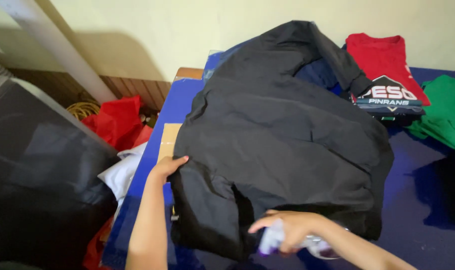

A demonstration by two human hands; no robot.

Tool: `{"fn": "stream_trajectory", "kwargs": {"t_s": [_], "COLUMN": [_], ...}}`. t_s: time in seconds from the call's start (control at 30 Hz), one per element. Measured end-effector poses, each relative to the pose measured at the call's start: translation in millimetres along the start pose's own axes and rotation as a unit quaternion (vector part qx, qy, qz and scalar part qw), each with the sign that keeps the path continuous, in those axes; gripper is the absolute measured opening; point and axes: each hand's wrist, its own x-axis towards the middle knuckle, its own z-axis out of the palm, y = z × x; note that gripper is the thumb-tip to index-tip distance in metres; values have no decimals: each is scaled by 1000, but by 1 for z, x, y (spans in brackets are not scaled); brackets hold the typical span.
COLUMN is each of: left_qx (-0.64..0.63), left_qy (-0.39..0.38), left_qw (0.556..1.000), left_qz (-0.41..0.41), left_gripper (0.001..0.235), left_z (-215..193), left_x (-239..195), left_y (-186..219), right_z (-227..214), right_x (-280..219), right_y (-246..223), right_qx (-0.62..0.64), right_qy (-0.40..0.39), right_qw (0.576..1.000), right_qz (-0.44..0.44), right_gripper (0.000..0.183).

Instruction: Folding a red t-shirt and a black jacket using a cardboard folding guide.

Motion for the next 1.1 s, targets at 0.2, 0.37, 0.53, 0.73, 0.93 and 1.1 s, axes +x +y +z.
{"fn": "stream_trajectory", "kwargs": {"t_s": [0.2,0.37,0.53,0.73,0.93,1.1], "left_qx": [-290,-382,-474,-518,-98,-142], "left_qy": [81,143,90,-18,318,175], "left_qw": [953,887,873,855,928,970], "left_qz": [16,218,76,4,168,90], "left_gripper": [63,47,40,52,47,90], "left_z": [8,17,26,66,61,20], "left_x": [-19,56,65,-6,79,98], "left_y": [47,50,45,42,-23,-42], "right_z": [52,63,-81,-193,-183,-186], "right_x": [48,60,-61,-198,-135,-85], "right_y": [-27,29,41,81,-16,-43], "right_qx": [-5,-40,436,378,292,86], "right_qy": [-61,145,60,177,142,217], "right_qw": [997,988,898,899,930,968], "right_qz": [-52,36,20,135,174,-94], "right_gripper": [48,36,55,53,58,26]}}
